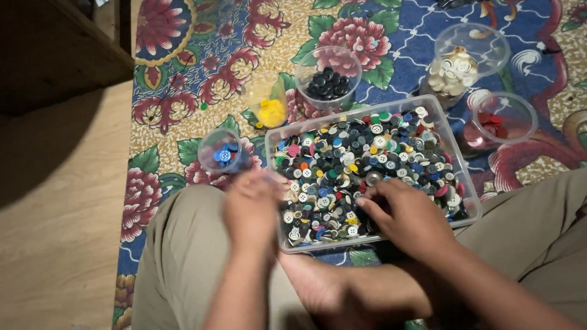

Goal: Sorting various buttons from a large central tray into smaller plastic containers based on their characteristics.

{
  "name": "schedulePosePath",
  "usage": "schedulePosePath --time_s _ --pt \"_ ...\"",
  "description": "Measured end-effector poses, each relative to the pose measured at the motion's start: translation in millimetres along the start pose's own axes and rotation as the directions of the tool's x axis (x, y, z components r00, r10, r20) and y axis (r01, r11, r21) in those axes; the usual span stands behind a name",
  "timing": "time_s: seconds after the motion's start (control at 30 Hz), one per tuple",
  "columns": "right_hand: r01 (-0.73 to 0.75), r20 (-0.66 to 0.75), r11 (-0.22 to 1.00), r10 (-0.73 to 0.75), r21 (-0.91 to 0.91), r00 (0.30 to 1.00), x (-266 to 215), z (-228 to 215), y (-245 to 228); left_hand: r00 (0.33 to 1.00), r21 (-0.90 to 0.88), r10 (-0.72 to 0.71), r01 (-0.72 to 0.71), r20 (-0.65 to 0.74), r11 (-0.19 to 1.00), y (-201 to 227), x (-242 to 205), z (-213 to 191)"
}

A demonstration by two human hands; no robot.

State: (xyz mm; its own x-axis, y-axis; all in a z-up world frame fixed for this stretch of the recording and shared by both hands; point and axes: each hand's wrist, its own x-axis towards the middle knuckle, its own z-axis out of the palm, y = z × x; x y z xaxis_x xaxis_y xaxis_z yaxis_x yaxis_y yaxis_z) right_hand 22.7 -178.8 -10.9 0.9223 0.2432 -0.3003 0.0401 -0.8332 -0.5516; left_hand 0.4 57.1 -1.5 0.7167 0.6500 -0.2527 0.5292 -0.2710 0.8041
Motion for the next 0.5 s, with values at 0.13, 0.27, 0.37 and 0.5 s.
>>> schedulePosePath --time_s 0.13,0.27,0.37,0.5 --pt "0.075 -0.063 0.996 -0.071 0.056 0.996 2 5 8 0.983 -0.092 0.020 -0.038 -0.184 0.995 29 43 -30" --pt "0.116 -0.295 0.993 -0.108 0.011 0.949 -2 3 14 0.978 -0.270 0.019 -0.077 -0.209 0.960 28 80 -33" --pt "-0.011 -0.360 0.996 -0.021 -0.088 0.933 -9 4 15 0.974 -0.099 0.097 -0.119 -0.206 0.988 11 90 -7" --pt "-0.210 -0.157 0.930 0.169 -0.301 0.973 -11 11 9 0.982 0.062 0.150 -0.143 -0.112 0.988 20 26 25"
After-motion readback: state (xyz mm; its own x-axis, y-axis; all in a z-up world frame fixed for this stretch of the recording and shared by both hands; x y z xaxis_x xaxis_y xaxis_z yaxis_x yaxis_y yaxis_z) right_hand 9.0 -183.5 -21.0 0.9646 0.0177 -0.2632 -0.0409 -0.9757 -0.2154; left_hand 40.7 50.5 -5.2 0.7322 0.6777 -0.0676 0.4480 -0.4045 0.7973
